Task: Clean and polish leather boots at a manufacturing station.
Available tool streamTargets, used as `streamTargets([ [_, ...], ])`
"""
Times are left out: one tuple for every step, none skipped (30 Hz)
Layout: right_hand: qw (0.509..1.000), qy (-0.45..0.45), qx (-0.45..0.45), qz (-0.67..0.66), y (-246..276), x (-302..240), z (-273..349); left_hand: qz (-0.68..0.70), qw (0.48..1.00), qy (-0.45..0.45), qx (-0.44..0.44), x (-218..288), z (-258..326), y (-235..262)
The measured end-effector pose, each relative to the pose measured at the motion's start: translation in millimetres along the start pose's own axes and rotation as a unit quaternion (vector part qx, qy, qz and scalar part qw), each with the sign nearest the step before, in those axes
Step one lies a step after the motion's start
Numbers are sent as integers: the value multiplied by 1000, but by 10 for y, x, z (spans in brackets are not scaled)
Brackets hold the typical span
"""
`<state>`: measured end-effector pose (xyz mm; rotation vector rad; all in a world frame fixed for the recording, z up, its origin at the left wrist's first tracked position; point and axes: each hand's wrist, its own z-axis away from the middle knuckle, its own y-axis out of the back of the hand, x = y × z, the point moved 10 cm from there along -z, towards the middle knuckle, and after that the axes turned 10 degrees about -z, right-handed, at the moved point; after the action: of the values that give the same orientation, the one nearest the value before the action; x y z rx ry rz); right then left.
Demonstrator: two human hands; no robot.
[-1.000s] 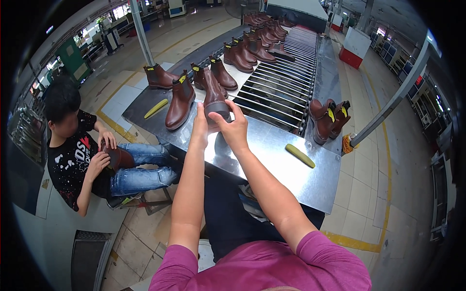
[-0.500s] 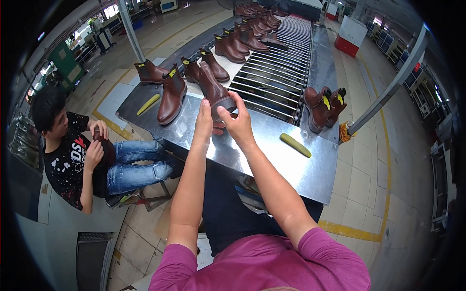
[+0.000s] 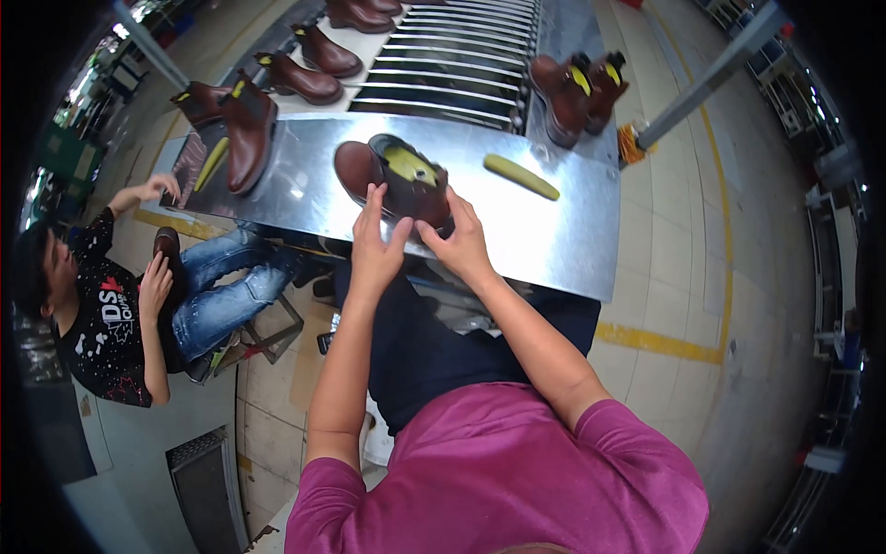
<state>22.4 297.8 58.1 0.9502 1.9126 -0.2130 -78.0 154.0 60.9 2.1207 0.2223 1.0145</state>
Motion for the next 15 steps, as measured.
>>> streamTargets([
  [1000, -18, -11, -3, -12, 98, 62, 23, 1000, -9, 15, 12, 51, 25],
  [999, -12, -13, -32, 1, 75, 81, 31, 999, 7, 3, -51, 79, 49],
  [999, -19, -8, -33, 16, 98, 50, 38, 999, 23, -7, -98, 92, 79],
  [999, -5, 2, -47, 47, 93, 13, -8, 998, -14, 57, 77, 47, 284],
  [998, 11, 10, -62, 73, 62, -6, 3, 994, -48, 93, 241, -27, 462],
  [997, 2, 6, -83, 82, -10, -54, -41, 986, -115, 113, 482, -122, 624],
  [996, 0, 10, -84, 122, -8, -78, -82, 971, -183, 133, 735, -219, 738],
  [996, 19, 5, -91, 141, -48, -102, -85, 970, -184, 130, 856, -377, 857],
  [994, 40, -2, -99, 140, -93, -114, -150, 952, -262, 53, 1096, -500, 788],
  [994, 41, -4, -105, 154, -96, -84, -213, 918, -334, -23, 1222, -540, 640],
  [993, 52, 4, -102, 180, -124, -65, -225, 917, -328, -19, 1236, -645, 653],
  [993, 62, 11, -99, 209, -148, -49, -218, 903, -356, -101, 1300, -678, 465],
  [992, 67, 10, -104, 269, -164, -79, -203, 881, -386, -183, 1378, -724, 241],
  [995, 46, 4, -90, 299, -161, -99, -193, 865, -383, -262, 1360, -737, 38],
  [997, 24, -2, -75, 287, -139, -132, -194, 851, -406, -272, 1358, -720, -77],
])
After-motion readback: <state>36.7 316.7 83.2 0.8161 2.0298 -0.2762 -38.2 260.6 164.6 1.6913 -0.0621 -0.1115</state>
